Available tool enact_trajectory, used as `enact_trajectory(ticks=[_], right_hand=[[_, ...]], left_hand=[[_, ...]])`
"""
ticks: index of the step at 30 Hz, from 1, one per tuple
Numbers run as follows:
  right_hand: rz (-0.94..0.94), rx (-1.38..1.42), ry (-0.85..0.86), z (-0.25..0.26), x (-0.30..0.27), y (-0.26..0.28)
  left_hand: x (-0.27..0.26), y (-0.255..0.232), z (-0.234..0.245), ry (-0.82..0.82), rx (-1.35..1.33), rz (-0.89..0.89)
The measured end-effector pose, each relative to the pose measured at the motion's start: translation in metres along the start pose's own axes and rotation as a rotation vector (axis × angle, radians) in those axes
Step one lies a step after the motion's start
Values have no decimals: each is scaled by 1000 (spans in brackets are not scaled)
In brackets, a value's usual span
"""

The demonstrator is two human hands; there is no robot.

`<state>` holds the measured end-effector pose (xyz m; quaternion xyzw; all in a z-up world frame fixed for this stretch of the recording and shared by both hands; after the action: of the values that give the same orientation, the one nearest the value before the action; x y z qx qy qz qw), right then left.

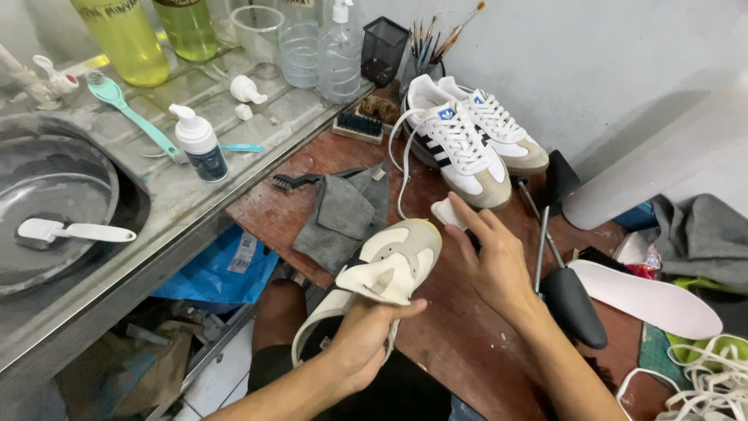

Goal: The person scrubs a white sneaker with a small brush, focusing on the toe box, side panels, and heel area. They rotate the shoe to access different surfaces and use the brush to clean the interior lining and the tongue of the shoe.

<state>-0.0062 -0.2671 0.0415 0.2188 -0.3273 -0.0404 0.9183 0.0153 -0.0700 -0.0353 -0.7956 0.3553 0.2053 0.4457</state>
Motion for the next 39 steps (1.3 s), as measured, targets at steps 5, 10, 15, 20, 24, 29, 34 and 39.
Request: enact_trajectory(ticks=[5, 10, 15, 20, 24, 29, 34, 39], right_hand=[[102, 79, 100, -5, -9, 35], [-23, -154, -70, 12, 8, -3], [-68, -117, 111, -10, -4, 8], [-37, -150, -19, 5, 3, 11], [-99, -134, 130, -9, -3, 7], [31, -49, -6, -2, -6, 16], [-187, -291, 29, 2, 6, -15], [0, -144, 82, -6, -10, 13]], left_hand=[[-1, 5, 0, -38, -11, 26], [3, 0, 5, -41, 10, -13], [-6, -6, -5, -40, -6, 59], [1, -8, -10, 23, 22, -4], [-2, -9, -11, 52, 29, 19], [-4, -9, -10, 45, 25, 21], [-4, -8, -9, 31, 94, 19], [1, -6, -8, 43, 10, 39]])
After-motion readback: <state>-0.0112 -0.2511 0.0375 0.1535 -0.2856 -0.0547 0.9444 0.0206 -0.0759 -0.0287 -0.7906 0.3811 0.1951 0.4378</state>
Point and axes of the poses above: each hand's wrist, its own x-axis towards the middle knuckle, its own z-axis out of the back of the hand, y = z × x, the point moved 7 cm from there along x, towards the middle knuckle, and after that the axes turned 12 degrees about -y, right-handed, at the moved point
